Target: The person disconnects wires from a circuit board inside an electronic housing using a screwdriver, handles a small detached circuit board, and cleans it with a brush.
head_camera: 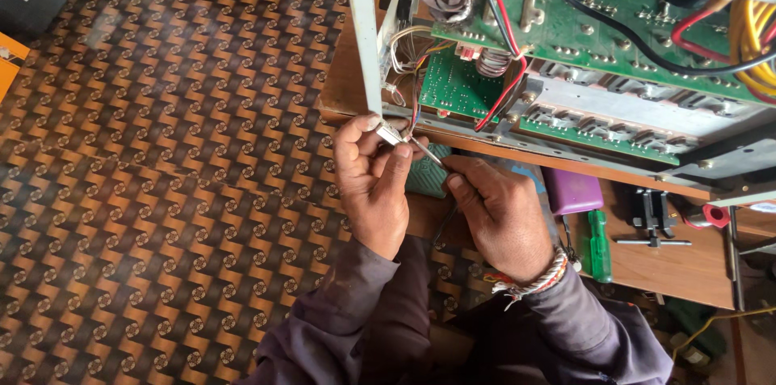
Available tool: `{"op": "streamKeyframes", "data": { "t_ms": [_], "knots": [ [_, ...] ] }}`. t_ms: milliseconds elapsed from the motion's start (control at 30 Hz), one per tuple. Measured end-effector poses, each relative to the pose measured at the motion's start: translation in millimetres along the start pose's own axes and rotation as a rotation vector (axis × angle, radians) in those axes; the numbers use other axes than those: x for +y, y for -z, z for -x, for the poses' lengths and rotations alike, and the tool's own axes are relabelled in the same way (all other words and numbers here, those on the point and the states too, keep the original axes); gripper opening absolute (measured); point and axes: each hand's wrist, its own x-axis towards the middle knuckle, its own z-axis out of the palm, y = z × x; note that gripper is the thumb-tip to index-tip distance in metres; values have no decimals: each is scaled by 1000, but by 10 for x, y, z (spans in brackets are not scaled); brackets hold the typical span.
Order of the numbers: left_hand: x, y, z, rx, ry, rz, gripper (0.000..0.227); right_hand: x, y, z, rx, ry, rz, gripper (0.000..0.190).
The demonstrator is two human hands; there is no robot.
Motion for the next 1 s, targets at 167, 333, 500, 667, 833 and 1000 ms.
{"op": "streamKeyframes", "data": {
  "t_ms": [167, 333, 500, 667, 833, 1000],
  "knots": [
    [-53, 31, -3, -18, -49, -37, 42, -21, 51, -23, 19, 118, 74, 19],
    [-85, 69, -28, -48, -77, -81, 42, -14, 137, -137, -78, 48, 72, 17],
    [-78, 87, -27, -46, -102, -226, 46, -92, 235, -221, -83, 175, 175, 16],
    [-70, 98, -46, -30, -163, -442, 50, -249, 282, -245, -26, 272, 527, 18],
    [-60, 110, -53, -40, -159, -452, 49, -179, 343, -412, -115, 275, 439, 12],
    [-47, 119, -70, -48, -180, -454, 47, -176, 343, -438, -182, 263, 374, 9]
  ]
}}
